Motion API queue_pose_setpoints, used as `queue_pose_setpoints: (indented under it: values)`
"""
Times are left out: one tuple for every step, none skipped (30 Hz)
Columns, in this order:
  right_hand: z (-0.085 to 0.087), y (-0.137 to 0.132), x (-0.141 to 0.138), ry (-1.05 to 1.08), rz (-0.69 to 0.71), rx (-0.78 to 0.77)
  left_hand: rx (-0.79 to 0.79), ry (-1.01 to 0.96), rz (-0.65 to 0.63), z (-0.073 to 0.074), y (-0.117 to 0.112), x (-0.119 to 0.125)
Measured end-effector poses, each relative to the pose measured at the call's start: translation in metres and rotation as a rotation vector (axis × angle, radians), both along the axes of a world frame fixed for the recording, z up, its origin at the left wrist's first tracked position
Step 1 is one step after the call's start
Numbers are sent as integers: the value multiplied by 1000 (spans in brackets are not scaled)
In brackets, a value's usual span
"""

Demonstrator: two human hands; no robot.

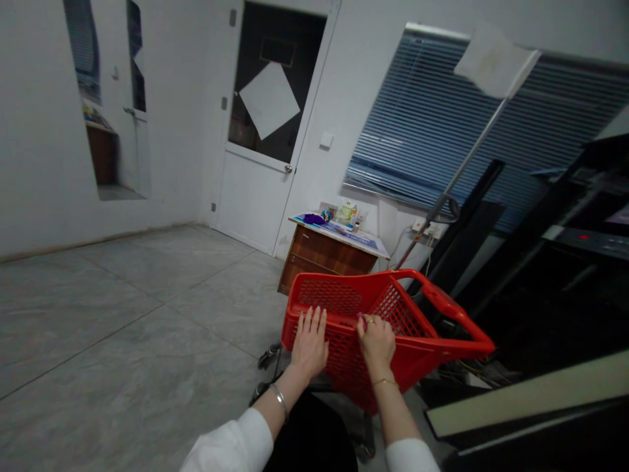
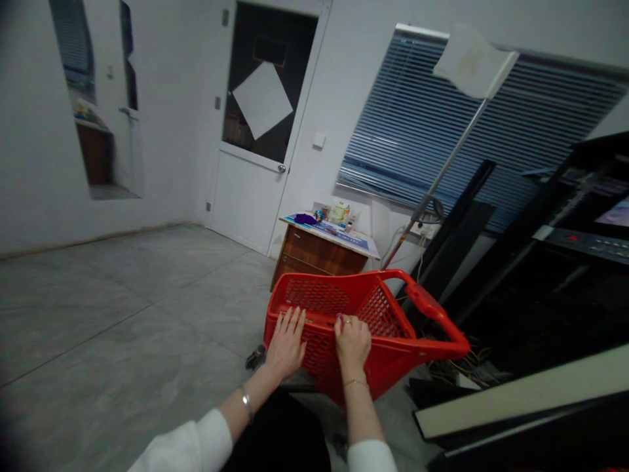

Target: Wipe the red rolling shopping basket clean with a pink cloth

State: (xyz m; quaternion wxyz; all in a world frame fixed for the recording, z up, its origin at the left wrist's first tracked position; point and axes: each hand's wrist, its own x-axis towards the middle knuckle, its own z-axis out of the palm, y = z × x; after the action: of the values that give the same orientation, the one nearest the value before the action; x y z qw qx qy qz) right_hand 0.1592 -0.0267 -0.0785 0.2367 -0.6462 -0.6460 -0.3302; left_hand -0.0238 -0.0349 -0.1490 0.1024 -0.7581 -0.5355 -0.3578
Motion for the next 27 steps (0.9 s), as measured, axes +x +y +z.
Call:
queue_pose_setpoints:
  values:
    - [-4,2,-17,14,31,-9,-2,-2,-2,0,-1,2]
    - [-8,3,-33,29,63,-19,1,4,-11,0,-2,3]
    - [-12,5,-46,43,92,-30,6,16,-23,0,-3,3]
    - [-13,6,-54,51,120,-44,13,30,-32,0,-3,1]
    - [-14,6,-56,47,150,-59,17,43,-36,0,-3,-1]
    - [-12,6,-53,33,175,-74,18,54,-39,1,-3,-5]
    - [-10,5,-43,12,190,-86,18,64,-42,1,-3,-8]
    - [-6,5,-28,-10,188,-95,17,72,-46,2,-2,-11]
    - [-1,4,-9,-28,169,-96,16,77,-51,3,-2,-12]
    - [4,3,13,-41,134,-90,15,78,-56,3,-2,-14]
    - [10,2,35,-49,90,-78,14,77,-60,4,-2,-14]
    - [16,1,56,-56,53,-63,14,72,-61,4,-3,-13]
    - [20,-1,75,-59,24,-43,13,67,-59,4,-3,-12]
    - [24,-2,88,-63,0,-23,12,61,-56,5,-4,-10]
    - [25,-4,95,-65,-22,-1,12,56,-50,4,-5,-9]
    - [25,-5,95,-64,-48,22,12,51,-46,4,-5,-7]
    - [22,-6,88,-62,-72,42,12,48,-41,4,-6,-6]
    - [18,-6,75,-59,-89,58,12,45,-37,3,-6,-5]
    - [13,-5,57,-52,-92,65,11,42,-33,2,-6,-4]
    - [7,-3,36,-43,-79,66,11,40,-28,1,-6,-4]
    - [0,-1,13,-34,-38,52,10,41,-24,0,-6,-4]
    - [-5,1,-9,-21,6,38,10,44,-22,0,-5,-5]
    - [-10,3,-29,-7,41,23,11,49,-23,-1,-4,-6]
    - [-13,5,-44,6,75,9,14,54,-25,-2,-3,-8]
    - [-14,6,-55,12,105,-5,17,60,-30,-2,-2,-9]
    - [-14,7,-59,9,134,-21,20,64,-34,-1,-1,-11]
    - [-13,7,-56,-2,157,-36,23,67,-38,-1,0,-13]
